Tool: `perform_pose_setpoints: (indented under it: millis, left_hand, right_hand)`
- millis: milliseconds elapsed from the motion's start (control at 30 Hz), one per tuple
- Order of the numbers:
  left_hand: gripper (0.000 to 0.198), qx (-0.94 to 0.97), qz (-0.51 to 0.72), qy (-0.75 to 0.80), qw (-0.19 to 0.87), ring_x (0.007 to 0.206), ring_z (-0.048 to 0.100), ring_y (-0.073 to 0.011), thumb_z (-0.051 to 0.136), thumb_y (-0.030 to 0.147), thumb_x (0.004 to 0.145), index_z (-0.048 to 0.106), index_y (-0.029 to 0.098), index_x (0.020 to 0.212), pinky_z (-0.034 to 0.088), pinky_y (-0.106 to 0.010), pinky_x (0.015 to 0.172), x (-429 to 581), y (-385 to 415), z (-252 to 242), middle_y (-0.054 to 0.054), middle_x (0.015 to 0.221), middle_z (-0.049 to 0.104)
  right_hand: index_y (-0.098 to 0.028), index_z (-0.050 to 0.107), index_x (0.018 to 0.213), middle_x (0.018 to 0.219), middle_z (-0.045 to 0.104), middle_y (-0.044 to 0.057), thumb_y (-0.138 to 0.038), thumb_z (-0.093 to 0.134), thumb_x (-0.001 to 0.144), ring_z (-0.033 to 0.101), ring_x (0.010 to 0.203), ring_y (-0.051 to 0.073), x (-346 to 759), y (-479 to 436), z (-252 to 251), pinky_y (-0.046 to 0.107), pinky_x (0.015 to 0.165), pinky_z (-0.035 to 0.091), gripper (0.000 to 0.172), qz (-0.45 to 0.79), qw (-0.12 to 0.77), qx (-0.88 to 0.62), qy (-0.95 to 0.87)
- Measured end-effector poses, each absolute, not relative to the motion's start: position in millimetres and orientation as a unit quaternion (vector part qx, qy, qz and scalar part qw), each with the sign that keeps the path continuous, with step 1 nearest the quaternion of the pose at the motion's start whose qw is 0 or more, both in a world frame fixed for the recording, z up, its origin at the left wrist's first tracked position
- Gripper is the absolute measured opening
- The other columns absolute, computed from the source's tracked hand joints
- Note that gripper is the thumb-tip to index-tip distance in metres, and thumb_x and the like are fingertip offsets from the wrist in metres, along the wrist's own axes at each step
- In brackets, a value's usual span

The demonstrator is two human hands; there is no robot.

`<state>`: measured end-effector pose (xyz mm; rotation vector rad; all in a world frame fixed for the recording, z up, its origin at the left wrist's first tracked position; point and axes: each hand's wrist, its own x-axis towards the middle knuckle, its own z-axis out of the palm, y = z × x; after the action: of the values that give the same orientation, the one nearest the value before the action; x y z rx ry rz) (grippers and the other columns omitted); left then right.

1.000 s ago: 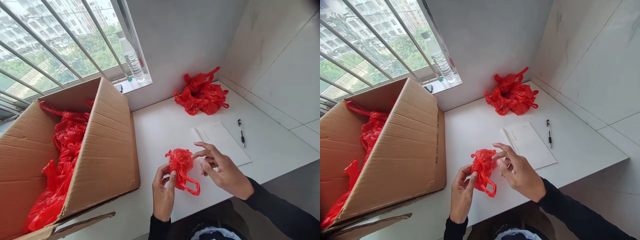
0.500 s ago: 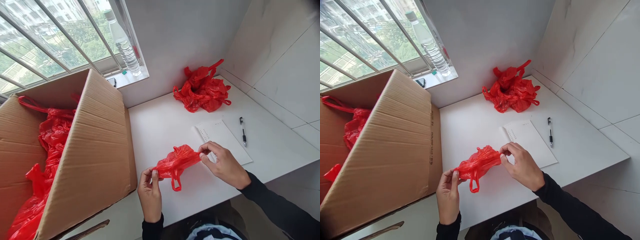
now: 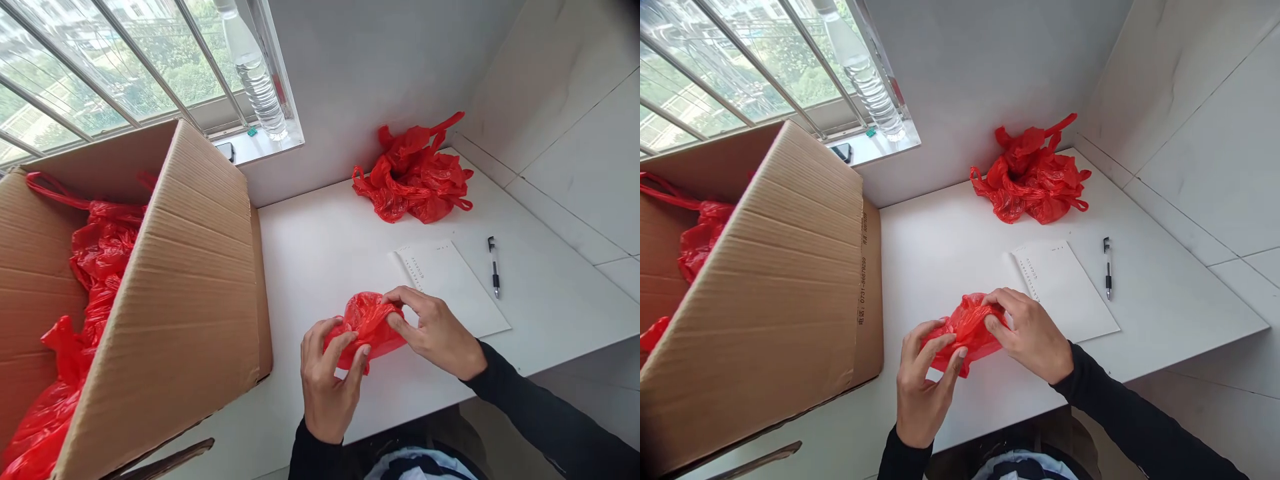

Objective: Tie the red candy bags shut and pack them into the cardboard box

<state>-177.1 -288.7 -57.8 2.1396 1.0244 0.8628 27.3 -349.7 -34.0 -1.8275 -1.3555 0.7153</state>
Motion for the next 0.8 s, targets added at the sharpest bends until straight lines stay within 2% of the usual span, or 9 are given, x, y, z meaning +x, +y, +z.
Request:
perform_pose_setpoints:
  millis: [100, 167, 267, 333, 400, 467, 567, 667, 800]
  left_hand:
    - [0.008, 0.737, 0.375, 0.462, 0.32, 0.109, 0.06, -0.0228, 0.064, 0.025, 0.092, 0.07, 0.027, 0.096, 0.047, -0.037, 0.096, -184, -285, -61, -0.005, 0.112, 0.066]
    - [0.012, 0.663, 0.4, 0.535, 0.339, 0.108, 0.061, -0.0222, 0.057, 0.03, 0.096, 0.068, 0.027, 0.099, 0.045, -0.037, 0.098, -185, -286, -60, -0.005, 0.112, 0.066]
    - [0.024, 0.633, 0.415, 0.546, 0.359, 0.118, 0.057, -0.0247, 0.05, 0.036, 0.098, 0.062, 0.027, 0.118, 0.042, -0.04, 0.103, -181, -292, -53, -0.007, 0.122, 0.063]
    - [0.042, 0.679, 0.401, 0.507, 0.348, 0.123, 0.053, -0.0276, 0.06, 0.037, 0.092, 0.053, 0.027, 0.133, 0.041, -0.041, 0.104, -174, -297, -45, -0.009, 0.131, 0.058]
    - [0.049, 0.727, 0.382, 0.472, 0.32, 0.12, 0.054, -0.0286, 0.069, 0.032, 0.085, 0.055, 0.027, 0.132, 0.045, -0.04, 0.1, -168, -299, -39, -0.009, 0.127, 0.059]
    - [0.032, 0.751, 0.381, 0.451, 0.295, 0.112, 0.057, -0.0269, 0.069, 0.024, 0.084, 0.065, 0.026, 0.116, 0.049, -0.037, 0.092, -167, -298, -35, -0.008, 0.116, 0.06]
    - [0.021, 0.745, 0.403, 0.465, 0.257, 0.106, 0.057, -0.0244, 0.063, 0.018, 0.087, 0.071, 0.025, 0.105, 0.052, -0.034, 0.083, -175, -296, -33, -0.008, 0.111, 0.056]
    - [0.025, 0.732, 0.395, 0.517, 0.204, 0.095, 0.054, -0.0218, 0.066, 0.021, 0.087, 0.074, 0.028, 0.11, 0.051, -0.029, 0.07, -188, -300, -32, -0.008, 0.106, 0.049]
    - [0.029, 0.7, 0.357, 0.535, 0.311, 0.084, 0.061, -0.0188, 0.059, 0.029, 0.094, 0.071, 0.032, 0.12, 0.049, -0.028, 0.07, -194, -307, -26, -0.005, 0.098, 0.061]
  right_hand:
    - [-0.025, 0.058, 0.099, 0.091, 0.067, 0.001, -0.026, 0.046, 0.097, 0.064, 0.082, 0.019, 37, -357, -34, 0.03, 0.067, 0.052, 0.012, 0.308, 0.402, -0.741, -0.441]
    - [-0.026, 0.056, 0.108, 0.095, 0.067, 0.002, -0.025, 0.043, 0.098, 0.065, 0.083, 0.019, 42, -363, -35, 0.03, 0.067, 0.053, 0.017, 0.307, 0.414, -0.757, -0.402]
    - [-0.029, 0.05, 0.125, 0.118, 0.063, 0.005, -0.025, 0.047, 0.096, 0.061, 0.107, 0.022, 41, -368, -35, 0.038, 0.089, 0.052, 0.029, 0.263, 0.405, -0.761, -0.433]
    - [-0.03, 0.049, 0.127, 0.127, 0.058, 0.005, -0.027, 0.053, 0.094, 0.053, 0.122, 0.024, 36, -368, -30, 0.042, 0.102, 0.044, 0.033, 0.224, 0.389, -0.747, -0.491]
    - [-0.029, 0.054, 0.118, 0.119, 0.059, 0.004, -0.032, 0.057, 0.094, 0.052, 0.118, 0.023, 31, -367, -24, 0.041, 0.101, 0.044, 0.024, 0.21, 0.376, -0.732, -0.528]
    - [-0.028, 0.058, 0.103, 0.102, 0.061, 0.002, -0.035, 0.058, 0.095, 0.056, 0.103, 0.022, 29, -365, -19, 0.037, 0.09, 0.047, 0.011, 0.216, 0.377, -0.728, -0.531]
    - [-0.027, 0.058, 0.095, 0.088, 0.062, 0.0, -0.038, 0.056, 0.097, 0.059, 0.084, 0.018, 34, -365, -16, 0.033, 0.077, 0.048, 0.011, 0.224, 0.417, -0.748, -0.465]
    - [-0.028, 0.057, 0.101, 0.091, 0.062, 0.0, -0.039, 0.055, 0.097, 0.061, 0.082, 0.018, 39, -372, -16, 0.033, 0.076, 0.049, 0.012, 0.209, 0.456, -0.772, -0.39]
    - [-0.03, 0.052, 0.113, 0.103, 0.058, 0.005, -0.026, 0.059, 0.093, 0.059, 0.094, 0.023, 24, -384, 0, 0.041, 0.085, 0.049, 0.021, 0.102, 0.508, -0.746, -0.419]
